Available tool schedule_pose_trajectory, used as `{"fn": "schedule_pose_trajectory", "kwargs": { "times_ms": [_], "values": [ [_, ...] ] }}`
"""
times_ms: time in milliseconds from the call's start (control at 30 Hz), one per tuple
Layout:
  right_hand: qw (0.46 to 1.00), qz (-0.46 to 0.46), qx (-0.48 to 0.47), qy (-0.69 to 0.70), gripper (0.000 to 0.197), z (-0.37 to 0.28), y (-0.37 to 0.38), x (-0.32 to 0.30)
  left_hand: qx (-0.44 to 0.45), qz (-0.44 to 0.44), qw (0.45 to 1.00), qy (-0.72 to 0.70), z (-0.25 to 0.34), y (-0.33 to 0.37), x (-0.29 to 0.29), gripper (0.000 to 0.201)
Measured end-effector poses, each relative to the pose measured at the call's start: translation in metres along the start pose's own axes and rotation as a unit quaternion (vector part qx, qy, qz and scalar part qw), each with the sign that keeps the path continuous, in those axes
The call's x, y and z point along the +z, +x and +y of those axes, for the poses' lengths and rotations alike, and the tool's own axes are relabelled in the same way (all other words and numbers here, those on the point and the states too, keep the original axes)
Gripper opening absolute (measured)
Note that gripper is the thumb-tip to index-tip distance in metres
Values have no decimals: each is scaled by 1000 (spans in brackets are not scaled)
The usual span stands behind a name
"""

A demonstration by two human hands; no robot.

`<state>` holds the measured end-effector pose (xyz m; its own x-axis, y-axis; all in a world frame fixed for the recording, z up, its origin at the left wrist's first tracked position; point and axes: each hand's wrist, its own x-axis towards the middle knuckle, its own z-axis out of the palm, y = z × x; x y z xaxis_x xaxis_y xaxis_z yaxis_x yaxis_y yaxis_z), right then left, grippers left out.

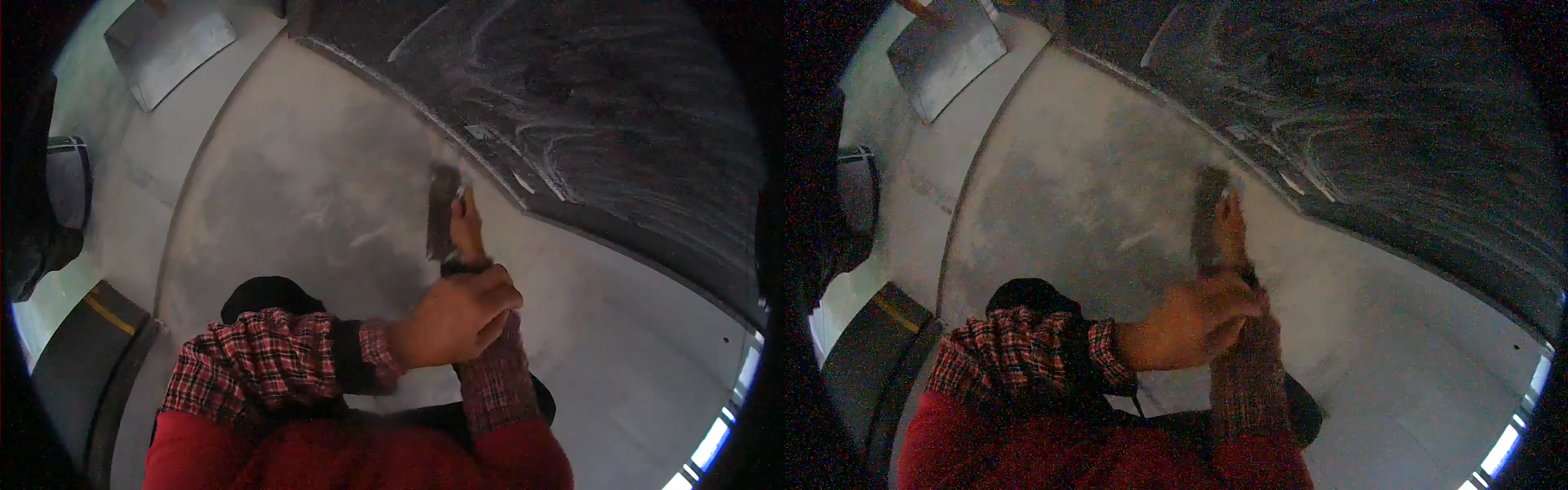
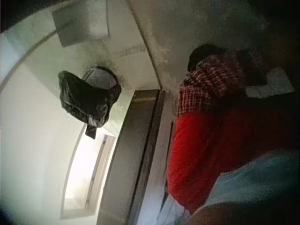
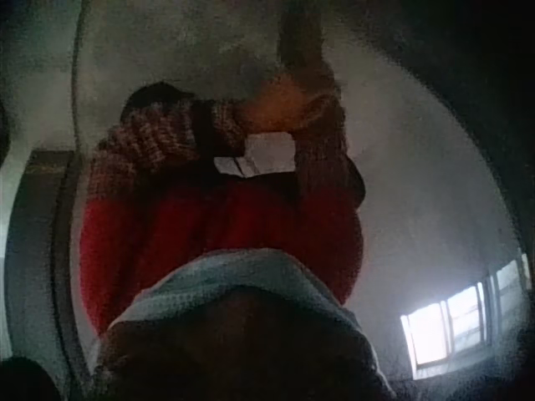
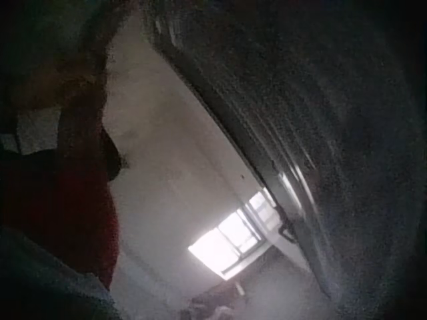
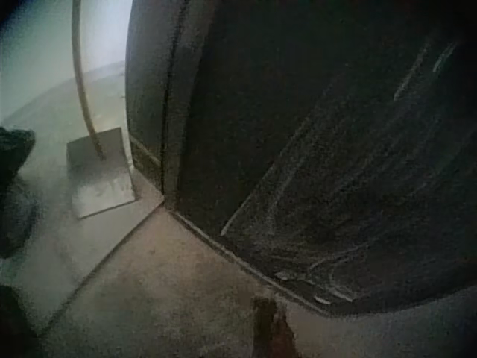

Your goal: Scraping and leveling a concrete floor with a metal spatula near a squat toilet.

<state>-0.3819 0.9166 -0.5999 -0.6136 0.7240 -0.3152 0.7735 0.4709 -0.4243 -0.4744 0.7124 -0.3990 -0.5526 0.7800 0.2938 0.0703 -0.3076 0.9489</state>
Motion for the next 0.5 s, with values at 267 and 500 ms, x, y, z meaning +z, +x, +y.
{"fn": "schedule_pose_trajectory", "kwargs": {
  "times_ms": [267,500],
  "values": [
    [993,-51,37,-102,47,72,62,-7,22,-1,1000,1,11,-3,7,21],
    [997,19,-75,-28,49,64,-28,13,4,-11,1000,2,6,-12,0,21]
  ]
}}
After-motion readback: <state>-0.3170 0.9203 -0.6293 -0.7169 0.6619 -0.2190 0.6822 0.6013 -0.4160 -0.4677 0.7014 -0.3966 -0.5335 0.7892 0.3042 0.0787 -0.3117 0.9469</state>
